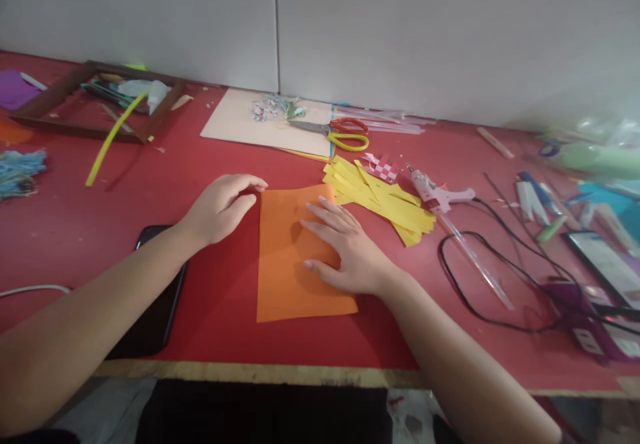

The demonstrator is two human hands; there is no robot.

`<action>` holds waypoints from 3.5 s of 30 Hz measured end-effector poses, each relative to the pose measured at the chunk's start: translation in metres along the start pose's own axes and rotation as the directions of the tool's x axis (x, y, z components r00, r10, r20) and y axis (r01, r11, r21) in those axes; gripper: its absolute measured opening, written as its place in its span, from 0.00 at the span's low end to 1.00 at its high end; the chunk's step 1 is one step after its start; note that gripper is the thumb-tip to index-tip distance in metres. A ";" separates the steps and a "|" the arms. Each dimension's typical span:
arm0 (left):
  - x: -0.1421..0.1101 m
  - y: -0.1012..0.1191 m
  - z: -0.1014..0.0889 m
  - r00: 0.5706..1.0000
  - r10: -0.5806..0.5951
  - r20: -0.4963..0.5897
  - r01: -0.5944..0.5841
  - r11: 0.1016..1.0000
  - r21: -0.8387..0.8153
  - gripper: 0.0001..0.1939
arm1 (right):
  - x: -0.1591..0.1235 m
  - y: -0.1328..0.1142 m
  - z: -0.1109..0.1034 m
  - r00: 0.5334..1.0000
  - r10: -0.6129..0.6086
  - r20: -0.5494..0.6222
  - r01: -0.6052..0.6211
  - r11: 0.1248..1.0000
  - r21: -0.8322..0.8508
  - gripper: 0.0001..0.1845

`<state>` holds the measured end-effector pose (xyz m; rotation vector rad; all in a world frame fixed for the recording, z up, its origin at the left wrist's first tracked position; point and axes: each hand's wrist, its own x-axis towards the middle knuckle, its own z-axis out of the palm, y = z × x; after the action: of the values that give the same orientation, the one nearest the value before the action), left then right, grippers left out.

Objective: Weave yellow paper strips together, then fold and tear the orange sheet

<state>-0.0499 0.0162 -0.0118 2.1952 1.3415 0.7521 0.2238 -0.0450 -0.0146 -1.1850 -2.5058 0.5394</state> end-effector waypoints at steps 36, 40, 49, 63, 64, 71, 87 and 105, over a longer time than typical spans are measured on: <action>-0.002 0.000 0.000 0.998 -0.028 -0.049 0.027 0.999 -0.023 0.16 | 0.000 0.002 0.002 1.000 -0.009 0.025 0.010 1.000 -0.021 0.36; -0.001 0.000 0.000 0.998 -0.038 -0.056 0.037 0.999 -0.017 0.16 | 0.000 0.001 0.001 0.999 -0.003 0.041 0.005 0.999 -0.033 0.35; 0.000 -0.006 0.003 0.993 -0.108 -0.055 0.111 0.993 0.040 0.17 | 0.000 0.001 0.001 0.998 0.005 0.061 -0.002 0.999 -0.044 0.34; -0.002 -0.006 0.007 0.998 -0.052 0.020 0.050 0.994 0.100 0.13 | 0.001 -0.001 0.000 0.995 0.040 0.089 -0.036 0.998 -0.052 0.34; -0.001 -0.007 0.007 0.998 -0.068 -0.005 0.068 0.995 0.067 0.11 | 0.001 -0.001 0.000 0.995 0.038 0.089 -0.034 0.998 -0.053 0.34; -0.003 -0.003 0.004 0.999 0.042 -0.018 -0.042 0.999 0.013 0.11 | 0.001 -0.001 0.001 0.995 0.045 0.094 -0.039 0.997 -0.068 0.34; -0.014 0.013 0.007 0.866 0.384 0.320 -0.411 0.912 0.018 0.47 | 0.001 -0.001 0.001 0.995 0.045 0.090 -0.038 0.996 -0.074 0.34; -0.022 0.032 0.025 0.791 0.238 0.563 -0.414 0.887 0.207 0.59 | 0.001 0.002 0.003 0.995 0.046 0.090 -0.039 0.996 -0.082 0.36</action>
<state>-0.0212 -0.0196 -0.0153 2.6720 0.8452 -0.0023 0.2232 -0.0438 -0.0177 -1.2725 -2.6067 0.5201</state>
